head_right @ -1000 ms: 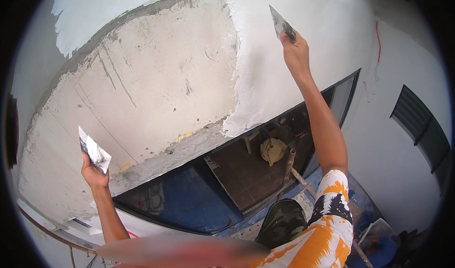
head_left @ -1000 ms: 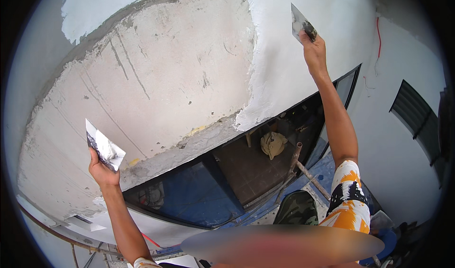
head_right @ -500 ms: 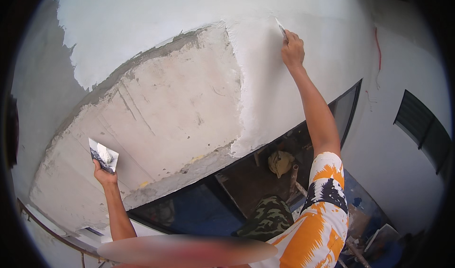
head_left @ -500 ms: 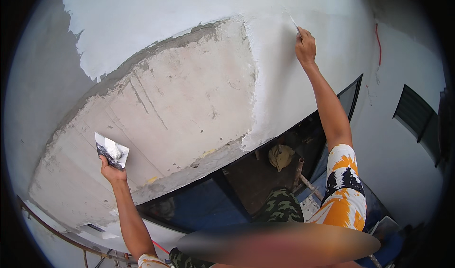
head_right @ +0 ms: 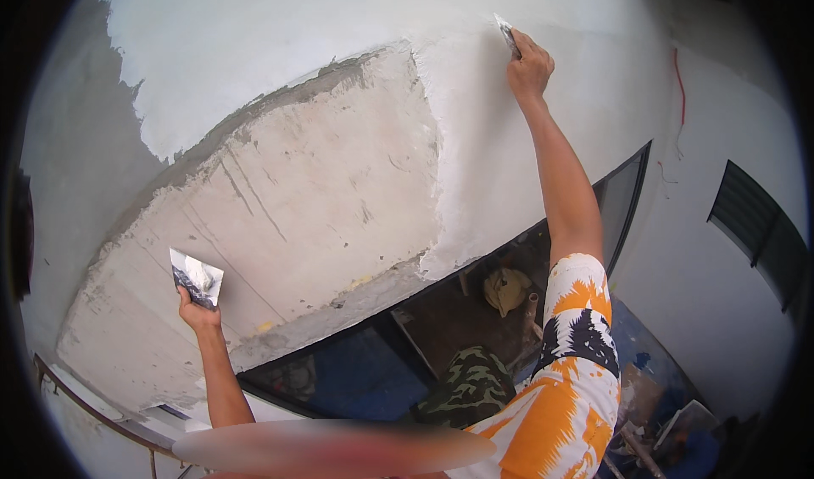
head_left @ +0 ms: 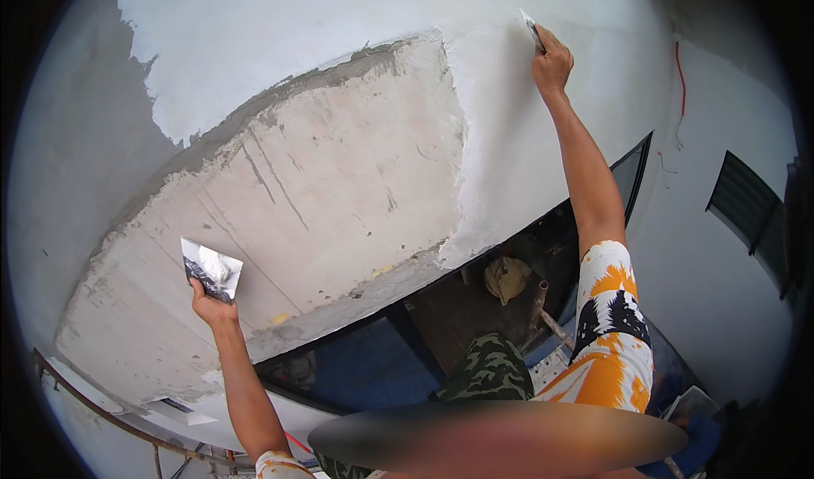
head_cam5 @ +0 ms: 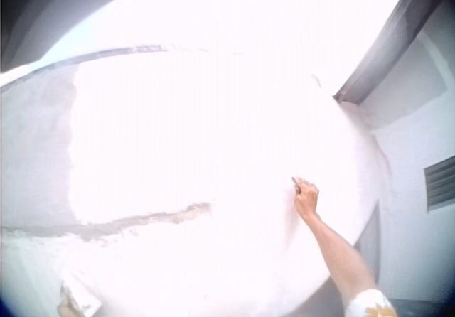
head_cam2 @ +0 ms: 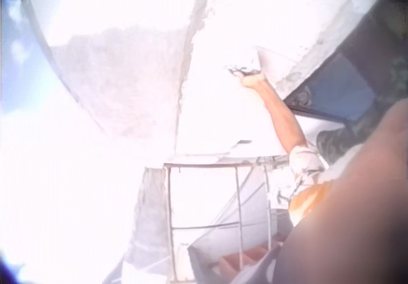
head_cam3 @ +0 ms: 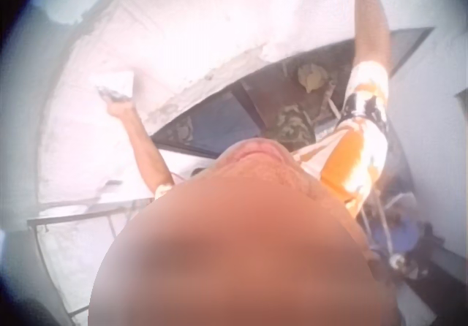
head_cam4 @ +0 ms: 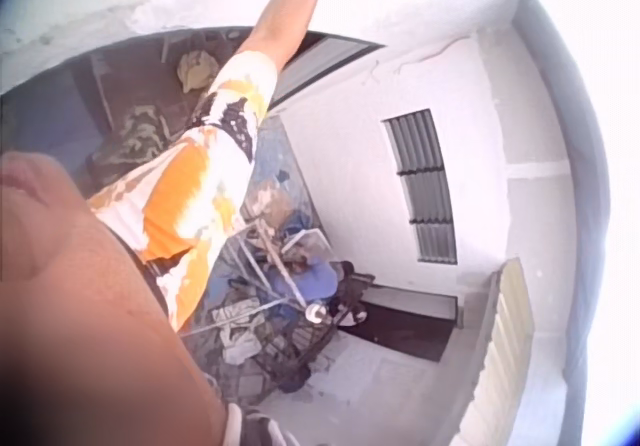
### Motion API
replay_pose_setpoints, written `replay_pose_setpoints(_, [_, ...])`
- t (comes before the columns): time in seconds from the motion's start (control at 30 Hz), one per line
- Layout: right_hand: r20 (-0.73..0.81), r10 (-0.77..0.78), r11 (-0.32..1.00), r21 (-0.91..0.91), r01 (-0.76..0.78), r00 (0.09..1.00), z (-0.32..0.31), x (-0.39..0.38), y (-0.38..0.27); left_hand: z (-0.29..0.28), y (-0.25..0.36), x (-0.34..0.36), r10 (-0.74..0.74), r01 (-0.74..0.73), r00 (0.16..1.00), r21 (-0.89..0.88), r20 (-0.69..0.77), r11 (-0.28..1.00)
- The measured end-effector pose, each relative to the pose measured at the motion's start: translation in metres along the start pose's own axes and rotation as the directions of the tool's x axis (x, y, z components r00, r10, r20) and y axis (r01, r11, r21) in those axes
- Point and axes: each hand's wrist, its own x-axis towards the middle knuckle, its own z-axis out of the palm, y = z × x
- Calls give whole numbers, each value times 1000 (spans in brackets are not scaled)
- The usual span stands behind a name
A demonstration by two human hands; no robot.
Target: The person applies plaster to a ceiling using a trowel and a hawk. They repeatedly scoop plaster from the hawk and spread it across the ceiling surface, smoothing the material in place.
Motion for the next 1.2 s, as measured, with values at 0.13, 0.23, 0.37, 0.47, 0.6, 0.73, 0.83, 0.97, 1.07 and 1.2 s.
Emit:
replay_pose_setpoints(0.13, [276, -31, 990, 141, -9, 961, 0, -28, 17, 0, 0, -1, 15, -15, 1000, 7, 19, 1000])
replay_pose_setpoints(0.23, [476, 152, 988, -40, -151, 866, -19, -26, 24, 0, -1, -4, 24, -24, 1000, 1, 2, 1000])
replay_pose_setpoints(0.37, [290, 644, 762, -326, -559, 708, -10, 24, 9, 5, 0, -6, 32, -32, 999, -6, -27, 999])
replay_pose_setpoints(0.47, [236, 218, 971, 48, -235, 947, -2, 12, -15, 7, 0, -8, 19, -20, 999, -24, -34, 1000])
replay_pose_setpoints(0.6, [313, 18, 998, 50, -36, 950, -9, -10, -15, 3, 2, -7, 20, -21, 999, -15, -34, 1000])
replay_pose_setpoints(0.73, [97, -46, 998, 51, 41, 994, -3, 1, 13, -6, 3, -2, 19, -20, 999, -11, -33, 1000])
replay_pose_setpoints(0.83, [104, -106, 977, 197, 84, 989, 9, -5, 28, -11, 3, 1, 25, -25, 999, 8, -27, 1000])
replay_pose_setpoints(0.97, [210, -183, 975, 162, 151, 960, -12, -44, 47, -14, 1, 2, 27, -27, 1000, -21, 2, 999])
replay_pose_setpoints(1.07, [196, 188, 982, -64, -178, 962, -16, -23, 54, -15, 1, 4, 30, -29, 999, -23, 21, 999])
replay_pose_setpoints(1.2, [300, 496, 868, -138, -478, 815, 12, 17, 28, -21, 0, 7, 28, -28, 999, -21, 32, 999])
